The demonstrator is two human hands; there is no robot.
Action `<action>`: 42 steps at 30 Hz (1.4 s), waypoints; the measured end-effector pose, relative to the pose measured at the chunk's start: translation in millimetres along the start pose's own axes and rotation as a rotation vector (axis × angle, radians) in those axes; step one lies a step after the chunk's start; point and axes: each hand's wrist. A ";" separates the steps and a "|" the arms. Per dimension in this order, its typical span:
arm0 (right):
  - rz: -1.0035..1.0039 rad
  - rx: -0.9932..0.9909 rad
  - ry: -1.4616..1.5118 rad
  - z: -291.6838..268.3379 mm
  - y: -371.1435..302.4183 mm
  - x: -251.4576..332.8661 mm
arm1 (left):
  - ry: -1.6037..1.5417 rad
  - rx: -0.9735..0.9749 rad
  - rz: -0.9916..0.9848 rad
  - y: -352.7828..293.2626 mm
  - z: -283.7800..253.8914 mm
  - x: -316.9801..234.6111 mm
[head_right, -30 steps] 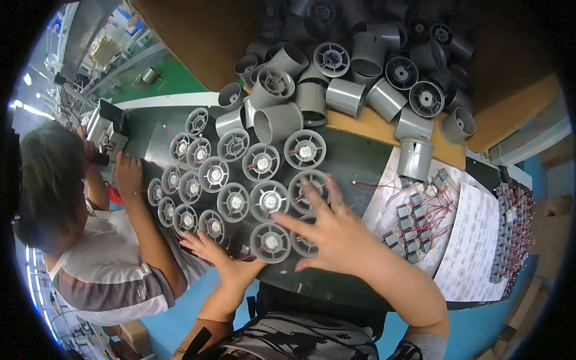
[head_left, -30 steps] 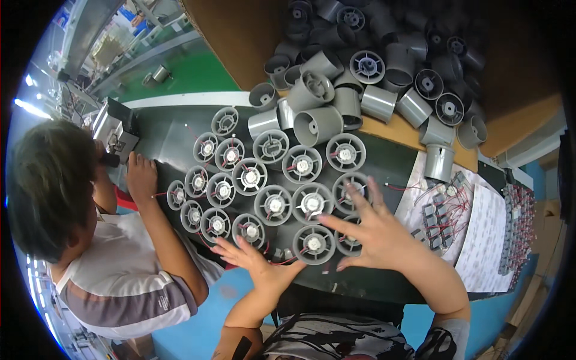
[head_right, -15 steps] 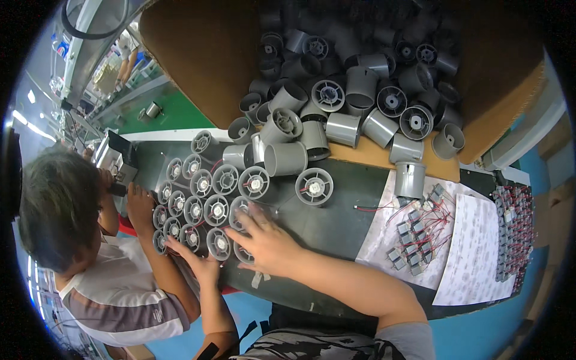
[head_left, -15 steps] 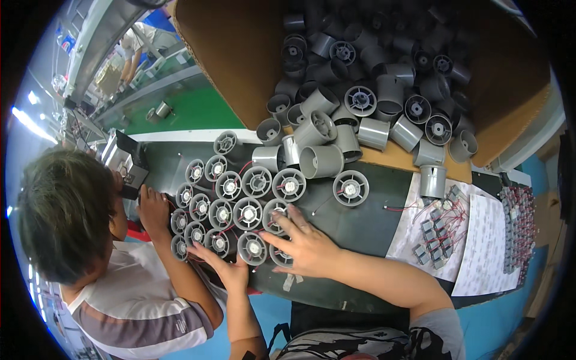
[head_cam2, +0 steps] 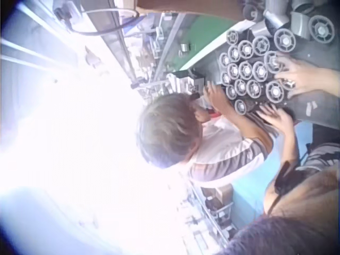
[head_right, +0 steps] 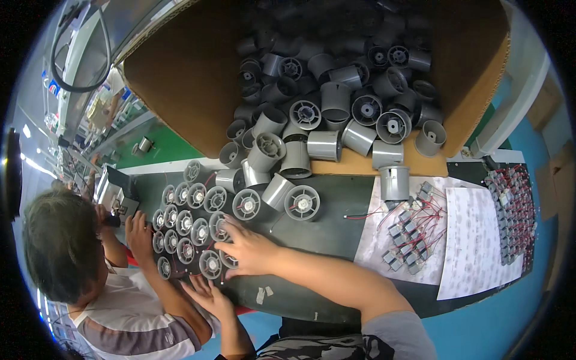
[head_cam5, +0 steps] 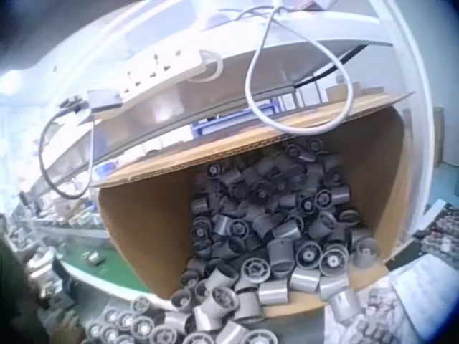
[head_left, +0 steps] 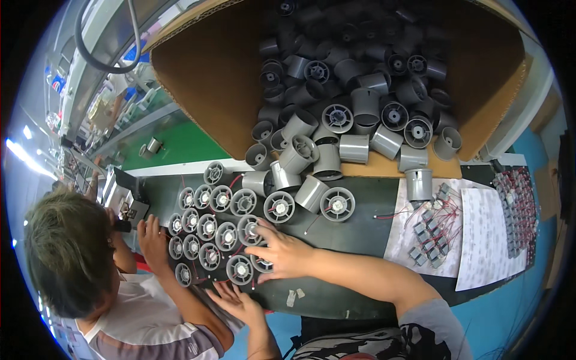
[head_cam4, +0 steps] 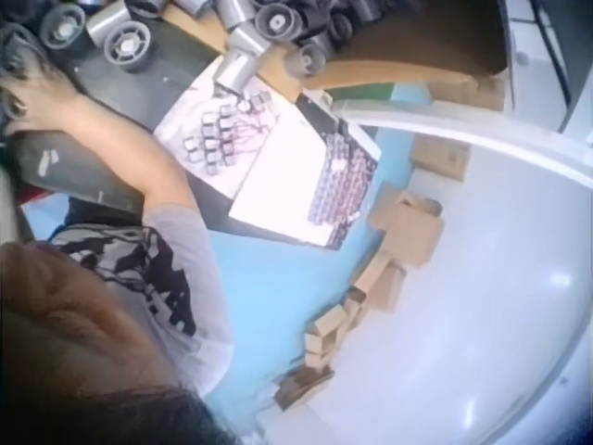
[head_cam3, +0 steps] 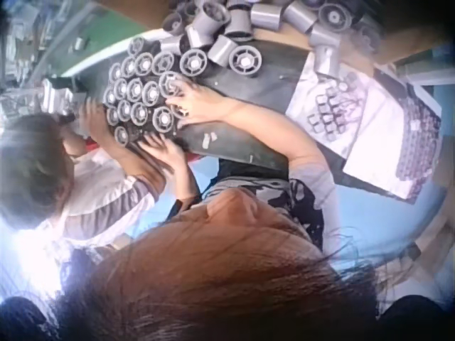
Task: Manually press-fitting small fan components into plastic housings on an assembly line.
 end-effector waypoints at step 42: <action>0.643 -0.427 0.374 -177.5 -125.2 -21.7 | -0.040 0.969 -0.075 -105.0 86.0 -20.7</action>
Point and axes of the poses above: each hand's wrist, its own y-axis towards the middle knuckle, its own z-axis out of the palm, x = y × z, and after that the axes turned 10 degrees about -y, right-handed
